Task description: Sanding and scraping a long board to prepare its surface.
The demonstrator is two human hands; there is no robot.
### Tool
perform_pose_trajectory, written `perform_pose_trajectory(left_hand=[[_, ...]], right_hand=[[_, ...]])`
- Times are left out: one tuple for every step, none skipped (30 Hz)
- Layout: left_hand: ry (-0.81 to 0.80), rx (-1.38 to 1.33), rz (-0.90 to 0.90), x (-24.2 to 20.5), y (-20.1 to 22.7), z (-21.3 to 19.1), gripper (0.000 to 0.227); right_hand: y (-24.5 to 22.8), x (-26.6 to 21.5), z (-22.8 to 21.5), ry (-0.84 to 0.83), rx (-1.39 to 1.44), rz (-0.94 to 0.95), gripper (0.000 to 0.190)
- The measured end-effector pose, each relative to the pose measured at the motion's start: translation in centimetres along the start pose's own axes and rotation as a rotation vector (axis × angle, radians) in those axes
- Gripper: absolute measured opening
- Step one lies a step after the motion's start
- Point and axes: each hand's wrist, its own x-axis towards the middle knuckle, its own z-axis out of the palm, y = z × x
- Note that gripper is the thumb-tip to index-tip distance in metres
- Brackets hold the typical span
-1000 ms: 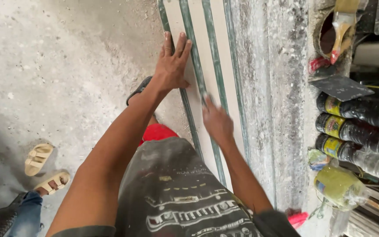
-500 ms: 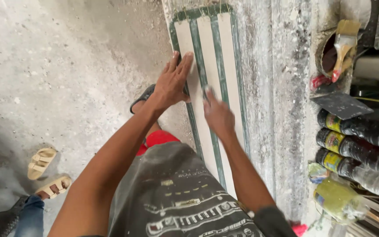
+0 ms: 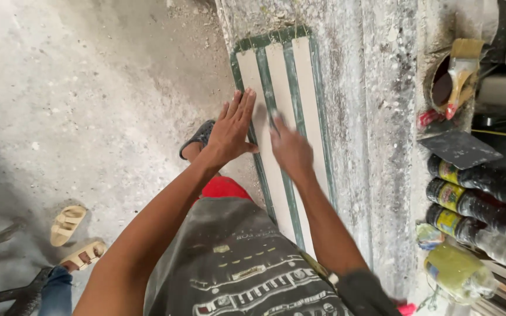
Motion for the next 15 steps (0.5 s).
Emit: perform_pose_trajectory(left_hand=[[-0.006,0.009,-0.002,-0.3,0.1,-0.2,0.155],[-0.02,0.006,-0.01,-0.6,0.2,-0.5,0.152],[-0.027,0.003,-0.004,-0.1,0.4,-0.7,0.149],[-0.025,0.011,0.008,-0.1,0.6,-0.9,0.149],[-0.043,0.018,0.004,-0.2,0.6,-1.1,0.148],[-0.061,0.025,-0.001,-0.4,0.5,-1.4,0.148],[-0.062,0.035,0.0,-0.3,0.4,-1.5,0.148],[-0.062,0.026,0.006,-0.2,0.3,-1.5,0.148],[-0.058,0.014,0.005,-0.3,0.4,-1.3,0.149],[-0.054,0.02,-0.001,-0.2,0.3,-1.5,0.149],[-0.059,0.027,0.0,-0.4,0.4,-1.8,0.147],[-0.064,0.035,0.0,-0.5,0.7,-1.9,0.146],[-0.061,0.046,0.005,-0.3,0.5,-1.7,0.146],[-0.077,0.045,-0.002,-0.1,0.4,-1.4,0.146],[-0.103,0.048,-0.006,-0.3,0.2,-1.4,0.146]], right_hand=[[-0.4,2.1,-0.3,-0.003,0.01,-0.002,0.046],[-0.9,4.2,-0.6,0.022,0.0,-0.033,0.045],[-1.1,6.7,-1.4,0.062,-0.013,-0.057,0.044],[-1.1,5.0,-1.8,0.074,-0.006,-0.051,0.044],[-1.2,3.3,-2.1,0.036,0.031,-0.03,0.046],[-1.6,1.6,-2.3,-0.001,0.069,-0.009,0.049],[-0.6,-0.4,-1.5,0.002,0.079,-0.012,0.049],[0.4,-2.4,-0.5,-0.019,0.084,0.03,0.049],[1.6,-4.5,0.6,-0.043,0.083,0.066,0.048],[1.3,-3.0,0.6,-0.043,0.085,0.057,0.048],[0.9,-1.9,0.8,-0.01,0.061,0.046,0.048],[0.7,-0.9,0.9,0.023,0.037,0.036,0.049],[-0.3,2.1,0.1,0.031,0.046,0.034,0.049],[-1.3,4.9,-0.8,0.05,0.047,0.003,0.048],[-2.5,7.4,-1.6,0.067,0.057,-0.022,0.048]])
